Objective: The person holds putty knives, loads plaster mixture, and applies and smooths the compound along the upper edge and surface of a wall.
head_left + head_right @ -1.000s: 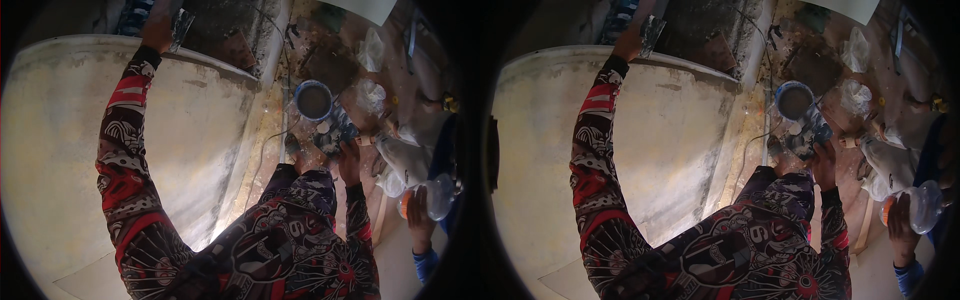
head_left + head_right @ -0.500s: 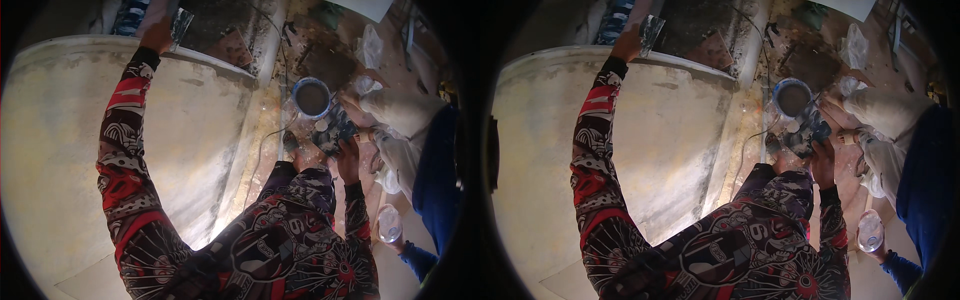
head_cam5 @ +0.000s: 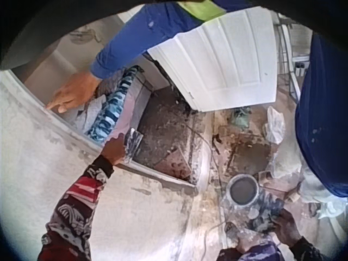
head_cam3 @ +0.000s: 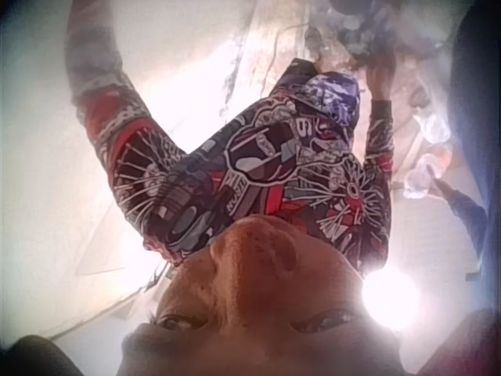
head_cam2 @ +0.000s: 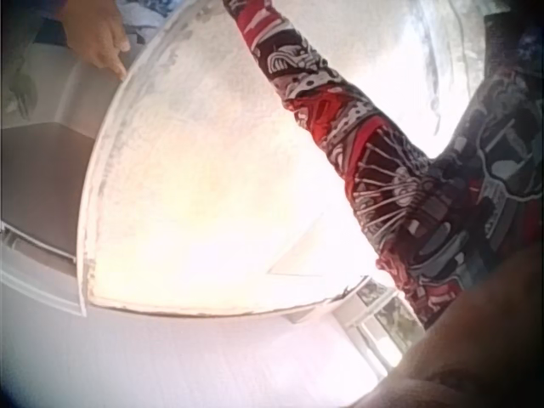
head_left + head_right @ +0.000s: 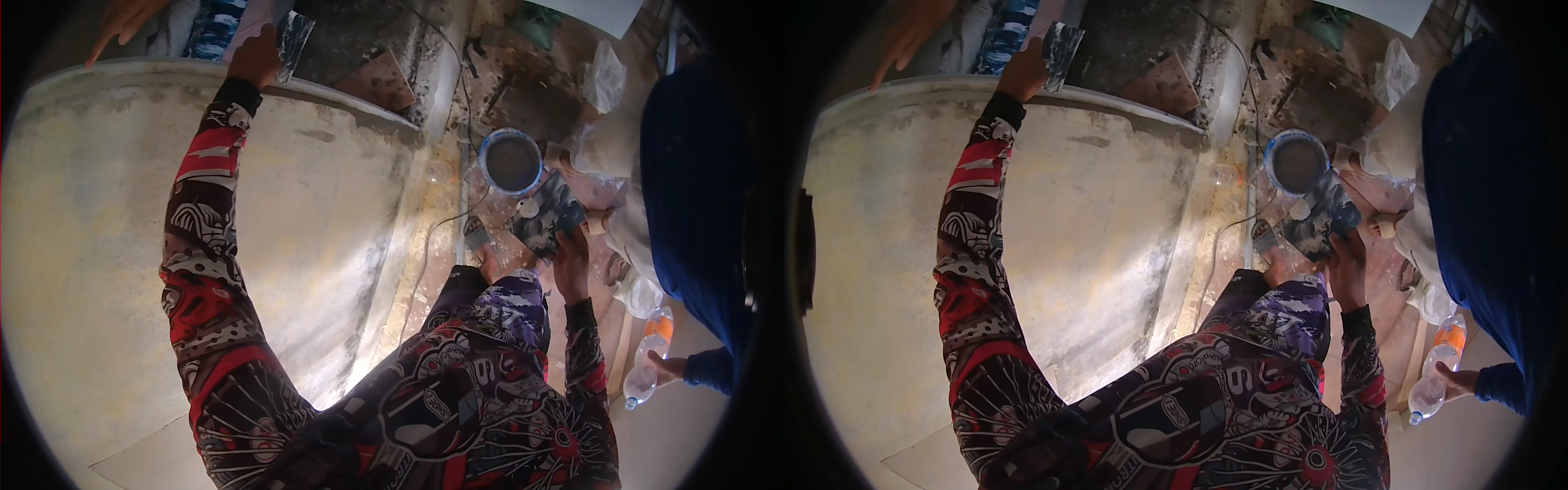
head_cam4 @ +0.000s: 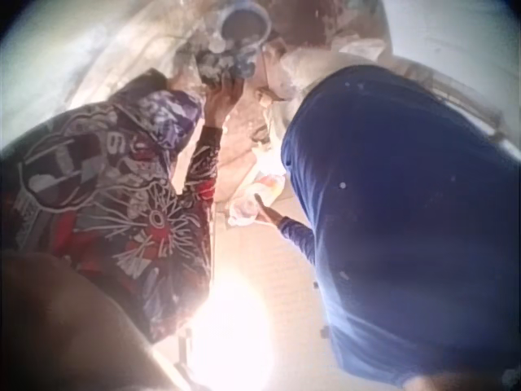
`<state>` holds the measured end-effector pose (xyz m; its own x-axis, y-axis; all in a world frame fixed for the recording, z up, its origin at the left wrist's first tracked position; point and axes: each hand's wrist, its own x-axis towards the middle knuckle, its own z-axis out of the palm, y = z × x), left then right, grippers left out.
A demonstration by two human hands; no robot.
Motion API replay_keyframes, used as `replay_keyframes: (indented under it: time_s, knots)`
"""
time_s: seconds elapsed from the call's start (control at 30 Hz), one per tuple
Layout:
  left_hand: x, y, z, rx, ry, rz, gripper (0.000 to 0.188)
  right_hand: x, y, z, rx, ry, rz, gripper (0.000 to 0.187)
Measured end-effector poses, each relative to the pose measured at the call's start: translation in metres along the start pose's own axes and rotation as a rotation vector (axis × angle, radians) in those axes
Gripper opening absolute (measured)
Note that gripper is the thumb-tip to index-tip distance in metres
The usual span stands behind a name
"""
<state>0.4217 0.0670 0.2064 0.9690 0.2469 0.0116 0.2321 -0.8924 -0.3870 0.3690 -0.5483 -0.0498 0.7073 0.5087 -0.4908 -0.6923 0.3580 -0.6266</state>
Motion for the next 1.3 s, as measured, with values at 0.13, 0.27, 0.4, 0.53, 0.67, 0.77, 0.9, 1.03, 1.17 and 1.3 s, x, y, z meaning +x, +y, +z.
replay_keyframes:
  time_s: [0.13,0.27,0.4,0.53,0.67,0.77,0.9,1.03,1.17,1.3]
  knots:
    - [0.011,0.025,0.028,0.011,0.050,0.026,0.028,0.001,0.012,-0.015,-0.110,0.078,-0.072,0.036]
    - [-0.001,0.012,0.004,0.101,0.053,0.067,0.039,0.001,0.017,-0.023,-0.101,-0.026,-0.068,0.036]
    - [0.002,-0.023,-0.032,0.152,0.037,0.192,0.048,0.005,0.033,-0.040,-0.625,-0.096,-0.371,0.032]
    - [0.000,-0.010,-0.072,0.078,0.040,0.104,0.037,0.005,0.022,-0.029,-0.076,-0.004,-0.053,0.030]
    - [-0.003,-0.064,-0.081,0.436,0.129,0.440,0.014,0.004,0.006,-0.004,-0.077,-0.036,-0.023,0.031]
    - [0.001,-0.033,-0.075,0.372,0.123,0.311,0.014,0.003,0.006,-0.008,-0.044,-0.003,-0.007,0.033]
    - [0.003,-0.061,-0.065,0.393,0.132,0.418,0.012,0.004,0.006,-0.003,0.072,0.020,0.035,0.033]
    - [0.001,-0.031,-0.065,0.184,0.129,0.224,0.023,0.003,0.007,-0.011,0.038,0.045,0.043,0.032]
    - [-0.002,-0.011,-0.065,0.103,0.094,0.094,0.043,0.003,0.004,-0.009,-0.318,-0.001,-0.078,0.033]
    - [0.007,-0.066,-0.054,0.173,0.071,0.154,0.037,0.000,0.001,-0.001,0.006,-0.014,0.004,0.031]
